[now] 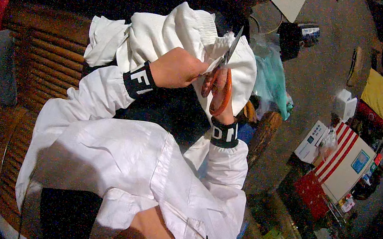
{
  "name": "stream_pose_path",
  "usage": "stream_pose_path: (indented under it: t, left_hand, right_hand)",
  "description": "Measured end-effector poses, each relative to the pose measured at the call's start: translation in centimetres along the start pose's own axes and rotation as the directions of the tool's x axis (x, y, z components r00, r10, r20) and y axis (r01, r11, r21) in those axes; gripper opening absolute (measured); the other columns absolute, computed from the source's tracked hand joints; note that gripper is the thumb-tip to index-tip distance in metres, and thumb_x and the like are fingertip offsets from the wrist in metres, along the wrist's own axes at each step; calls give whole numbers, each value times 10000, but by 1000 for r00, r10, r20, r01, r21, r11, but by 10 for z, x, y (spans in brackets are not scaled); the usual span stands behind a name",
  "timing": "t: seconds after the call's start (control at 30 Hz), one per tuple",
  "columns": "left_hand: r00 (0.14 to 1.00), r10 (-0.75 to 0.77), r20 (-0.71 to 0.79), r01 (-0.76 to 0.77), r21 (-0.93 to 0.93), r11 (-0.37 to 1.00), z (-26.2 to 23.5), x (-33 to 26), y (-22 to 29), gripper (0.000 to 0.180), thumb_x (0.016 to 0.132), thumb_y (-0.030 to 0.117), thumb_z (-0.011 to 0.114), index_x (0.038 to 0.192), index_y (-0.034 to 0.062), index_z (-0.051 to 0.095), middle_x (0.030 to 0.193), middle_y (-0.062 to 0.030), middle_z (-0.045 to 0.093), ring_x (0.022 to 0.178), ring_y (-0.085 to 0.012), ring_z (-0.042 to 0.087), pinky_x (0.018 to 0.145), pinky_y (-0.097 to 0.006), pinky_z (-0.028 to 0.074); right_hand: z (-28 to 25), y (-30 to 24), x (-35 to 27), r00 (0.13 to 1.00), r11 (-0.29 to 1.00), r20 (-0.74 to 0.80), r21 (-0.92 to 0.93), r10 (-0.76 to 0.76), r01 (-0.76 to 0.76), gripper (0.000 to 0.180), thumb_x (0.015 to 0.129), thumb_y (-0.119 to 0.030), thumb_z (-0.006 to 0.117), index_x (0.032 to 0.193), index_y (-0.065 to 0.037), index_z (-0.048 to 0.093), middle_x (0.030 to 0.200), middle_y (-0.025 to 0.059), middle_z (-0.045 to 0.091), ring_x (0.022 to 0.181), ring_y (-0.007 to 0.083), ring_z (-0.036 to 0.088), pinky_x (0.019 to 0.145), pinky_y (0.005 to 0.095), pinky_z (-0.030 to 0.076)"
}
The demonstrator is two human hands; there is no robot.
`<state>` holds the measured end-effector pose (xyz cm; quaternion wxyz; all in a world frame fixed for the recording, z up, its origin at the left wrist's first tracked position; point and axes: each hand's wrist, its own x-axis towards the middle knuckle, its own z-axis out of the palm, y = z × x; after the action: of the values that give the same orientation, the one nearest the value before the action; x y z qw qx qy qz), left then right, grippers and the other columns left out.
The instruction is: The person uses orange-handled scissors to cut a white garment resting on their lap. They repeatedly trim the fabric, occasionally pausing to adjust the material or remove cut pieces.
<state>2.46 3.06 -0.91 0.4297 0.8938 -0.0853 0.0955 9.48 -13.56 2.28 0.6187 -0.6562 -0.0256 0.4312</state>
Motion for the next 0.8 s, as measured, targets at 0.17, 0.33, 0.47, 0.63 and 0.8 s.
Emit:
stream_pose_path:
  t: [0.17, 0.33, 0.47, 0.63, 0.8]
  left_hand:
    - [997, -63, 48, 61, 26, 998, 4, -6, -2, 72, 737, 118, 608, 780, 77, 567, 653, -136, 604, 630, -333, 612, 554, -431, 472]
    - [999, -11, 34, 11, 3, 1000, 7, -8, -5, 90, 740, 124, 604, 807, 82, 561, 639, -134, 592, 610, -335, 605, 535, -428, 465]
    - [997, 3, 76, -2, -12, 1000, 12, -13, -5, 149, 724, 126, 609, 860, 96, 556, 644, -130, 583, 610, -341, 598, 529, -433, 460]
    - [992, 30, 120, -28, -19, 999, 19, -25, -5, 146, 725, 140, 615, 854, 105, 557, 660, -128, 587, 614, -344, 598, 534, -439, 467]
    - [977, -212, -4, 207, -191, 959, 23, -36, 2, 121, 803, 198, 599, 843, 91, 560, 691, -151, 589, 656, -350, 587, 553, -429, 446]
  right_hand:
    - [-1, -6, 6, 980, 996, -189, -50, 65, -75, 427, 941, -496, 396, 794, -104, 480, 626, -9, 493, 466, 94, 445, 427, 215, 335]
    - [-12, 3, 7, 992, 998, -119, -46, -42, 37, 413, 942, -483, 407, 838, -91, 483, 647, 18, 502, 516, 124, 476, 457, 254, 369]
    - [-8, -6, 13, 991, 990, -136, 138, -10, 29, 381, 940, -450, 427, 851, -85, 487, 680, 38, 511, 561, 144, 494, 510, 279, 403]
    - [-59, -19, 39, 994, 870, 1, 484, -112, 98, 376, 932, -454, 456, 814, -98, 485, 666, 3, 473, 510, 91, 411, 470, 246, 366]
    - [-46, -60, 20, 914, 945, -345, 163, -214, 283, 358, 941, -441, 444, 815, -110, 487, 660, 3, 462, 497, 82, 389, 433, 223, 314]
